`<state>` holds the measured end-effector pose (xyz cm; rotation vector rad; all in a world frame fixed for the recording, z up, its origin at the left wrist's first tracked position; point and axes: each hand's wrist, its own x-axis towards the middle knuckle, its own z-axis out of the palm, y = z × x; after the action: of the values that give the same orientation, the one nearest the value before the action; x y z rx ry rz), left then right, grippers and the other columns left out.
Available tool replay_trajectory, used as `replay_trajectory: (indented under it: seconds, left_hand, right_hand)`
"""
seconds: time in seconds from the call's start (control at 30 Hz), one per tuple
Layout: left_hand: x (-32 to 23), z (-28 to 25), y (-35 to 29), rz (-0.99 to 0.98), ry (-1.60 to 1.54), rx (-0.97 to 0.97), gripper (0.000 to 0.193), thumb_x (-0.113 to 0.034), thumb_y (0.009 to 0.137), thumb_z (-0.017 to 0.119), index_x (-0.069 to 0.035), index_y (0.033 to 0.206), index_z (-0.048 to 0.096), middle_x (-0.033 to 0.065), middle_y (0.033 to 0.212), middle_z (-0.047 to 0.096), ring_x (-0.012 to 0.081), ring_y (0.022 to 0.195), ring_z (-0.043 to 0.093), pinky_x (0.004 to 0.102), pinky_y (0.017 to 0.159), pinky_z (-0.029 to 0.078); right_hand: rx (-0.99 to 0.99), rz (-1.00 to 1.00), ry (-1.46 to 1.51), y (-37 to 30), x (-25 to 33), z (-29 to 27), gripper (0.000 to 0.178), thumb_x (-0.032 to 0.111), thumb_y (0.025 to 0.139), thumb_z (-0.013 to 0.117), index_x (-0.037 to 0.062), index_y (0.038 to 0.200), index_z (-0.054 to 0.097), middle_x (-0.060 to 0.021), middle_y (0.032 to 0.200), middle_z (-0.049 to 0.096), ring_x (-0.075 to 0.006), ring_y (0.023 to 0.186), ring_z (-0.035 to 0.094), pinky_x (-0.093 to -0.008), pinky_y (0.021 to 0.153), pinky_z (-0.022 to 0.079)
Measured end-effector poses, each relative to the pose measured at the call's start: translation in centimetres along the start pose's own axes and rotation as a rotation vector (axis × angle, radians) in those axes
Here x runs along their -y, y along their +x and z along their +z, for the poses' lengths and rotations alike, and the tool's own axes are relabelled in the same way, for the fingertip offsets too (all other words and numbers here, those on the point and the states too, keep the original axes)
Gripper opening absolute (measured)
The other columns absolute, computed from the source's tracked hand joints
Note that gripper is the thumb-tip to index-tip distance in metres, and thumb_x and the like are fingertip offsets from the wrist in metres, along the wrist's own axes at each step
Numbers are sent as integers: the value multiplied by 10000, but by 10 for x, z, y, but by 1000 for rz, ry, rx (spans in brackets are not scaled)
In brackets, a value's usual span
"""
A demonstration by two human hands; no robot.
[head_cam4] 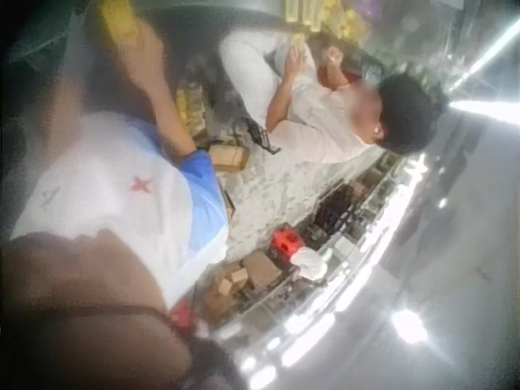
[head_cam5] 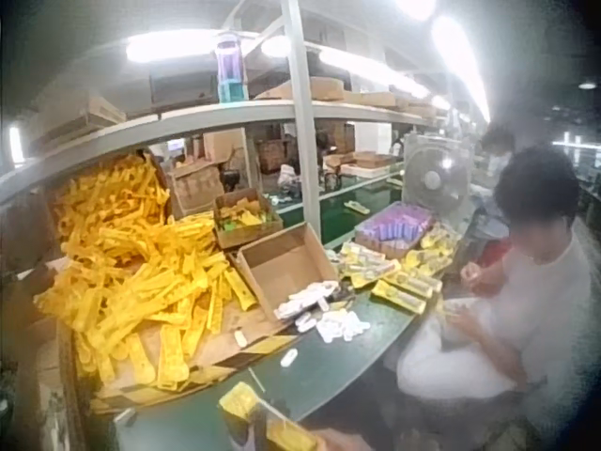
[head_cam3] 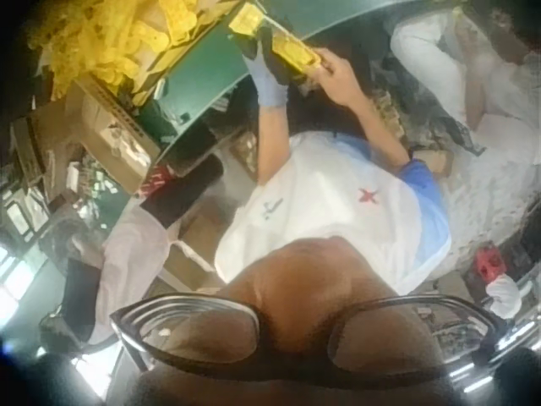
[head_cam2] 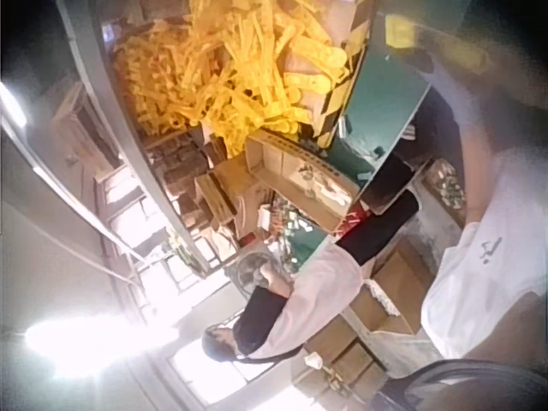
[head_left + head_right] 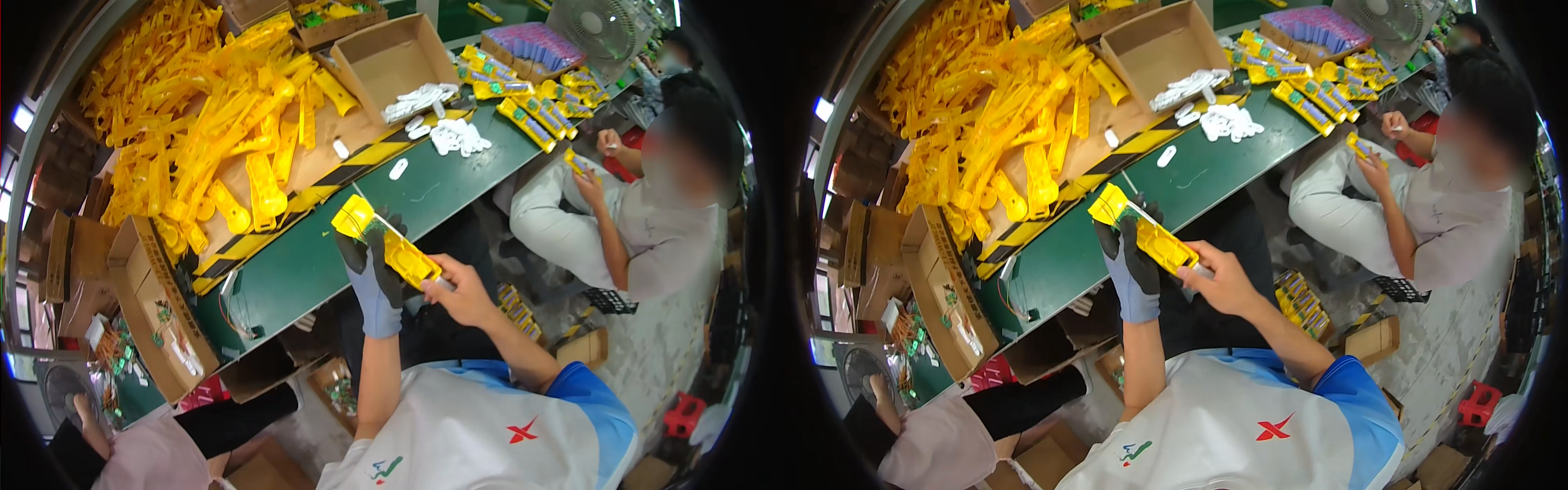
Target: Assemble electronic components into yellow plastic housings on a factory assembly line.
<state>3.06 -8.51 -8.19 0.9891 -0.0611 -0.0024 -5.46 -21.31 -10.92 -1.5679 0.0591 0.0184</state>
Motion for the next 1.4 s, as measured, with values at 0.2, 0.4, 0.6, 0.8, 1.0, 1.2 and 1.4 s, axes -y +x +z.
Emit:
replay_trajectory:
  seconds: [0.2, 0.4, 0.6, 0.8, 1.0, 1.2, 1.4]
  left_hand:
    - [0, -14, -8, 121, 65, -178, 497, -252, 1022, 542, -120, 1429, 287, 185, 1234, 562, 281, 1049, 638, 410, 906, 535]
    - [-8, -25, -11, 104, 9, -159, 531, -212, 1001, 577, -128, 1435, 283, 169, 1187, 560, 269, 993, 628, 425, 899, 539]
    - [-12, -40, -13, -70, -126, -124, 474, -192, 998, 573, -112, 1403, 341, 155, 1112, 599, 265, 966, 644, 399, 885, 541]
    - [-14, -49, -14, -131, -121, -121, 445, -199, 1000, 557, -98, 1390, 368, 157, 1102, 612, 260, 981, 649, 385, 881, 540]
    - [-4, -47, -15, -220, -123, -46, 435, -203, 994, 574, -103, 1381, 402, 149, 1125, 618, 262, 988, 649, 379, 853, 538]
    - [-4, -37, -21, -48, -79, -273, 476, -197, 1006, 558, -96, 1415, 337, 136, 1158, 574, 245, 999, 615, 395, 846, 526]
    - [2, -25, -21, 149, -34, -262, 478, -271, 1015, 546, -29, 1374, 343, 173, 1227, 549, 268, 1085, 588, 423, 977, 492]
  right_hand:
    - [33, 69, -196, -6, 18, -10, 190, 124, 921, 670, -17, 1047, 692, -74, 770, 698, -100, 722, 646, -251, 707, 513]
    - [252, -241, 105, 0, 20, -8, 135, 5, 822, 740, -15, 955, 744, -91, 892, 687, -135, 831, 640, -247, 721, 489]
    - [196, -418, 273, 23, 3, 7, 160, -18, 788, 766, 6, 946, 749, -70, 845, 668, -99, 702, 568, -228, 614, 416]
    - [219, -317, 33, 20, -12, 9, 123, 17, 797, 761, 36, 913, 725, -25, 788, 667, -67, 594, 514, -215, 555, 381]
    - [276, -256, 54, 16, -11, -1, 104, 43, 790, 770, 49, 877, 713, -27, 813, 644, -83, 679, 538, -239, 610, 411]
    - [-230, -282, -252, 13, 1, 13, 418, 106, 754, 806, 57, 1135, 642, -73, 1126, 563, -148, 958, 579, -274, 790, 456]
    - [-23, 118, 311, 5, -27, 20, 434, 160, 945, 664, -21, 1321, 549, -120, 1303, 584, -187, 1174, 582, -332, 956, 503]
